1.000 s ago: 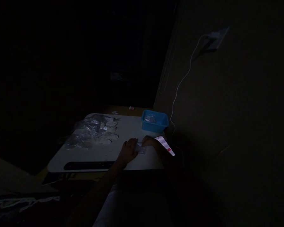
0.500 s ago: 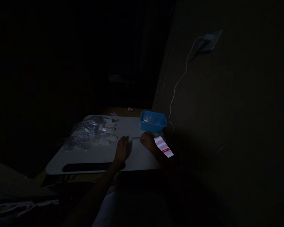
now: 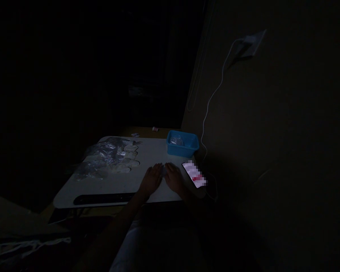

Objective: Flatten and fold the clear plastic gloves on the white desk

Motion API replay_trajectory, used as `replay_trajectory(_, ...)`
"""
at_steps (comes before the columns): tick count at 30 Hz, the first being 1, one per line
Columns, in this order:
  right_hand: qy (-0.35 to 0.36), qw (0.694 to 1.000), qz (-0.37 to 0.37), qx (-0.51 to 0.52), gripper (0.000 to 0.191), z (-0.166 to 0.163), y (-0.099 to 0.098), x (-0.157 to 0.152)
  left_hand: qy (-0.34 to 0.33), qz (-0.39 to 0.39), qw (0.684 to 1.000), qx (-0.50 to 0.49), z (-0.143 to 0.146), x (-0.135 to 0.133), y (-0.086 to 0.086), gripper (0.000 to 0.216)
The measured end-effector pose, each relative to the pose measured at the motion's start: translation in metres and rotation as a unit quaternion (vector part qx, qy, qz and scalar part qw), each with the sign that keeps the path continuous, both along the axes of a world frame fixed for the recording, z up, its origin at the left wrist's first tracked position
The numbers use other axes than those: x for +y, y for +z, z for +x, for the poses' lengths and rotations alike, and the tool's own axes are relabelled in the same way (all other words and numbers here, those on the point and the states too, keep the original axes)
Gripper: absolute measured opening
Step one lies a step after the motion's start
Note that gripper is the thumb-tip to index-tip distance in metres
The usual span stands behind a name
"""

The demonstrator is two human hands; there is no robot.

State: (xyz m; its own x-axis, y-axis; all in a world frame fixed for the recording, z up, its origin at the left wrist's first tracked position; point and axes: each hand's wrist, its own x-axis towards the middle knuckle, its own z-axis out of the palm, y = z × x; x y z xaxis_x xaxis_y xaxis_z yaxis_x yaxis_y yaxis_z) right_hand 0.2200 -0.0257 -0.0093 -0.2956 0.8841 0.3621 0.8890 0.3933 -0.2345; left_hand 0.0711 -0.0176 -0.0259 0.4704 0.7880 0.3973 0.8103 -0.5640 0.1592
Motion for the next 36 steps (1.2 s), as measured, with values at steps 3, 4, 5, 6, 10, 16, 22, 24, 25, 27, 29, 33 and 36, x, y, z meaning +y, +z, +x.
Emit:
replay_trajectory(3,0.020,0.998,0.008,-0.059,0.048,-0.007,-0.005,-0.005,0.014,0.004,0.999,0.037,0.000,0.001,-0.006,0.052)
replay_trajectory(4,0.020,0.997,0.010,-0.070,0.049,-0.009,-0.006,-0.006,0.016,0.002,0.999,0.047,0.000,0.001,-0.007,0.053)
replay_trajectory(5,0.019,0.997,0.011,-0.076,0.050,-0.010,-0.008,-0.008,0.017,-0.002,0.998,0.057,0.000,0.001,-0.008,0.054)
replay_trajectory(6,0.020,0.997,0.014,-0.079,0.051,-0.011,-0.009,-0.009,0.018,-0.007,0.998,0.066,0.000,0.002,-0.008,0.055)
replay_trajectory(10,0.023,0.996,0.020,-0.081,0.053,-0.011,-0.013,-0.010,0.020,-0.025,0.995,0.091,0.000,0.000,-0.006,0.054)
replay_trajectory(16,0.023,0.997,0.010,-0.079,0.053,-0.011,-0.014,-0.008,0.025,-0.041,0.993,0.108,0.002,-0.002,-0.001,0.052)
replay_trajectory(22,0.018,0.997,-0.014,-0.079,0.053,-0.012,-0.012,-0.008,0.026,-0.061,0.993,0.099,0.002,0.000,-0.003,0.054)
replay_trajectory(24,0.018,0.997,-0.018,-0.078,0.053,-0.012,-0.012,-0.008,0.026,-0.058,0.993,0.096,0.002,0.000,-0.004,0.053)
replay_trajectory(25,0.018,0.997,-0.018,-0.077,0.053,-0.012,-0.012,-0.008,0.027,-0.058,0.993,0.097,0.002,0.000,-0.003,0.053)
replay_trajectory(27,0.015,0.997,-0.016,-0.076,0.053,-0.012,-0.012,-0.008,0.029,-0.067,0.992,0.104,0.003,0.000,-0.002,0.053)
replay_trajectory(29,0.013,0.997,-0.014,-0.076,0.053,-0.013,-0.012,-0.008,0.032,-0.080,0.990,0.113,0.003,0.000,0.000,0.053)
replay_trajectory(33,0.015,0.997,-0.020,-0.076,0.052,-0.013,-0.012,-0.008,0.035,-0.087,0.989,0.117,0.004,0.000,0.003,0.054)
replay_trajectory(36,0.015,0.997,-0.019,-0.067,0.051,-0.014,-0.011,-0.009,0.037,-0.085,0.988,0.121,0.004,-0.001,0.003,0.054)
